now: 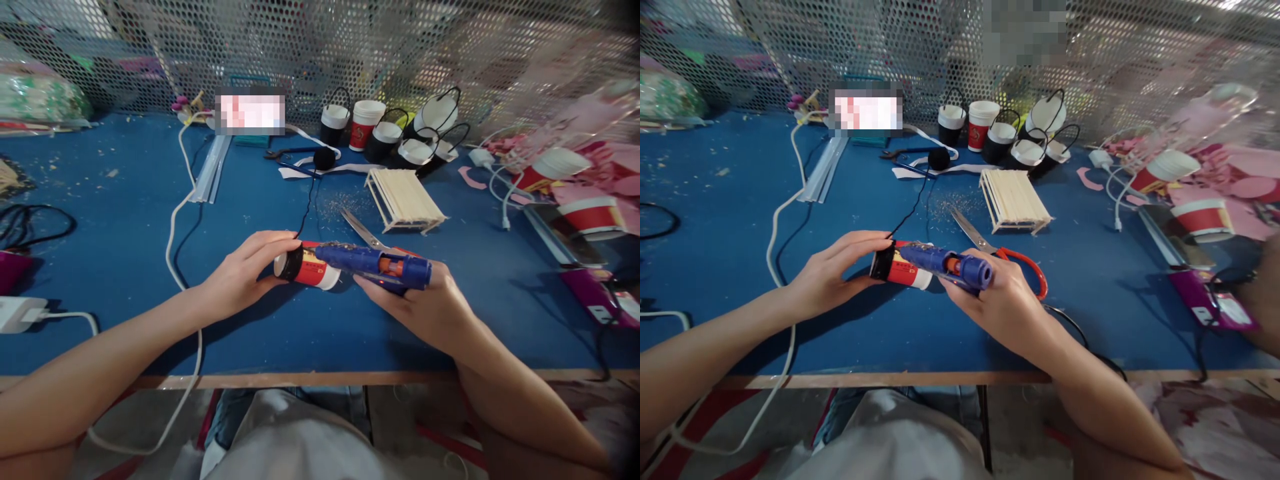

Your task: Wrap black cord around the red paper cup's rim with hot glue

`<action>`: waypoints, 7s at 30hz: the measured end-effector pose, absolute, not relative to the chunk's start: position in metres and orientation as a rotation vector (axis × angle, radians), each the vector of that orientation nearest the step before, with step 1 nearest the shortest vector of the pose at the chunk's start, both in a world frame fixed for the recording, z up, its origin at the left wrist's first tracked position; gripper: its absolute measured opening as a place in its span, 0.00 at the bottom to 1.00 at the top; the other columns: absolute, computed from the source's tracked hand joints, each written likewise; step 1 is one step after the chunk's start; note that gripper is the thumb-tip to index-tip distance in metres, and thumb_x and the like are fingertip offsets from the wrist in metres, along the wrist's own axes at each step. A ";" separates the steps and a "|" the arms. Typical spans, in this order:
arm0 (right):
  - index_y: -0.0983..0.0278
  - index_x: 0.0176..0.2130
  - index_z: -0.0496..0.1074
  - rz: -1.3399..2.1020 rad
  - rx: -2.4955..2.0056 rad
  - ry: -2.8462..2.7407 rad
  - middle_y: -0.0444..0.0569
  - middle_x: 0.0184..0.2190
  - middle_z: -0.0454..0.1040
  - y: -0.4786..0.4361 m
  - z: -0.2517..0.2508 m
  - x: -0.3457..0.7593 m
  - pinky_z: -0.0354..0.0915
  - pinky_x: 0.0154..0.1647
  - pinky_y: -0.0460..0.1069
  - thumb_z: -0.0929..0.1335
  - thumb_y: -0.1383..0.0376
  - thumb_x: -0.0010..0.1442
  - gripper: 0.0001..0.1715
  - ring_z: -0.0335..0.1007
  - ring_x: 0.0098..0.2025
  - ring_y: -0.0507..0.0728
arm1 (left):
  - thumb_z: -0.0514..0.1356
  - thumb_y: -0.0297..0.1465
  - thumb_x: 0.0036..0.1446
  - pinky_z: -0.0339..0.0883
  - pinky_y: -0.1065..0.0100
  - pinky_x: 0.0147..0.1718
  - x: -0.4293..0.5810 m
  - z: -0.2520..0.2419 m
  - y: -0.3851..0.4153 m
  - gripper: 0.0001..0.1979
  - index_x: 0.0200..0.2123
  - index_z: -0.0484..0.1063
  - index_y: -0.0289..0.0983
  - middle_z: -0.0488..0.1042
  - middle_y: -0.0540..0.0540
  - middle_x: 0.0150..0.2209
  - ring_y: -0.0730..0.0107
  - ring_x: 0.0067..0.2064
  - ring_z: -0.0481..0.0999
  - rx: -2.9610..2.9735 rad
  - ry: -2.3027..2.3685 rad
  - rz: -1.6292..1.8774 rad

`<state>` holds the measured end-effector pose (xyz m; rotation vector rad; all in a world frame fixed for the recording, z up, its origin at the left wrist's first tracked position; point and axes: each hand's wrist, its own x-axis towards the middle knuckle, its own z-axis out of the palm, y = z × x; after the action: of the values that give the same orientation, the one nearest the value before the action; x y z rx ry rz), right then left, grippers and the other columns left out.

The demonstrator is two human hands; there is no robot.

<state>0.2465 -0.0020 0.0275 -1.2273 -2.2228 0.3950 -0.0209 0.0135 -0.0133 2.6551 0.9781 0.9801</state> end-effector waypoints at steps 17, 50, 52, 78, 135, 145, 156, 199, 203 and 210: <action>0.60 0.27 0.67 0.406 -1.205 -2.227 0.45 0.20 0.64 0.000 0.032 0.245 0.60 0.22 0.50 0.63 0.61 0.59 0.10 0.60 0.21 0.53 | 0.57 0.26 0.59 0.68 0.55 0.53 -0.021 -0.008 0.012 0.21 0.56 0.59 0.36 0.69 0.34 0.53 0.58 0.56 0.69 2.727 0.923 0.943; 0.60 0.32 0.66 0.340 -1.149 -2.286 0.42 0.23 0.70 -0.010 0.021 0.248 0.64 0.25 0.48 0.67 0.63 0.57 0.04 0.65 0.22 0.51 | 0.67 0.37 0.48 0.76 0.60 0.43 -0.021 -0.011 0.014 0.28 0.52 0.66 0.37 0.70 0.39 0.50 0.62 0.46 0.75 2.059 1.095 0.926; 0.60 0.32 0.66 0.351 -1.132 -2.278 0.41 0.23 0.70 -0.011 0.021 0.247 0.64 0.25 0.47 0.67 0.63 0.57 0.04 0.65 0.22 0.51 | 0.68 0.37 0.47 0.76 0.59 0.43 -0.021 -0.011 0.015 0.28 0.51 0.67 0.37 0.70 0.39 0.49 0.62 0.44 0.76 2.025 1.113 0.924; 0.61 0.30 0.63 0.449 -1.157 -2.278 0.41 0.23 0.68 -0.012 0.024 0.247 0.61 0.26 0.46 0.68 0.65 0.56 0.07 0.63 0.24 0.50 | 0.69 0.39 0.44 0.75 0.58 0.44 -0.020 -0.009 0.015 0.31 0.51 0.67 0.34 0.72 0.40 0.48 0.63 0.42 0.77 1.847 1.179 0.888; 0.64 0.22 0.68 0.537 -1.341 -2.300 0.48 0.24 0.70 0.057 0.046 0.201 0.55 0.31 0.49 0.59 0.54 0.64 0.26 0.64 0.28 0.52 | 0.62 0.32 0.56 0.70 0.57 0.51 -0.019 -0.016 0.006 0.25 0.56 0.60 0.38 0.65 0.37 0.55 0.58 0.56 0.68 2.415 0.956 0.873; 0.65 0.25 0.67 1.030 -1.202 -2.033 0.41 0.22 0.66 0.054 0.040 0.177 0.55 0.27 0.45 0.66 0.58 0.57 0.15 0.58 0.25 0.48 | 0.61 0.30 0.57 0.67 0.55 0.54 -0.018 -0.015 0.002 0.28 0.59 0.56 0.40 0.66 0.38 0.56 0.58 0.56 0.68 2.511 0.929 0.871; 0.64 0.26 0.62 0.904 -1.119 -1.835 0.42 0.21 0.67 0.055 0.030 0.201 0.56 0.25 0.45 0.65 0.53 0.59 0.19 0.59 0.23 0.47 | 0.66 0.34 0.50 0.75 0.62 0.40 -0.014 -0.014 0.003 0.28 0.53 0.63 0.38 0.69 0.41 0.47 0.69 0.37 0.76 1.960 0.963 0.835; 0.64 0.22 0.59 0.859 -1.326 -2.234 0.40 0.19 0.63 0.058 0.018 0.181 0.50 0.28 0.47 0.65 0.59 0.59 0.19 0.55 0.23 0.47 | 0.63 0.32 0.55 0.67 0.58 0.52 -0.008 -0.019 -0.010 0.26 0.55 0.60 0.37 0.67 0.38 0.52 0.59 0.54 0.69 2.428 0.948 0.808; 0.64 0.22 0.61 0.839 -1.361 -2.289 0.41 0.20 0.65 0.059 0.016 0.180 0.50 0.28 0.47 0.65 0.61 0.59 0.17 0.56 0.24 0.48 | 0.63 0.33 0.55 0.67 0.57 0.52 -0.008 -0.019 -0.009 0.26 0.55 0.60 0.39 0.67 0.38 0.52 0.59 0.54 0.69 2.418 0.935 0.815; 0.65 0.22 0.63 0.775 -1.412 -2.330 0.43 0.22 0.67 0.061 0.015 0.179 0.49 0.27 0.47 0.65 0.62 0.59 0.16 0.58 0.25 0.48 | 0.65 0.38 0.51 0.65 0.56 0.54 -0.006 -0.017 -0.009 0.31 0.56 0.59 0.38 0.66 0.38 0.53 0.58 0.55 0.67 2.370 0.981 0.782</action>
<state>0.1789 0.0611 0.0155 -1.4117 -2.3303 0.7749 -0.0059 -0.0095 -0.0169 2.3698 0.9809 0.7818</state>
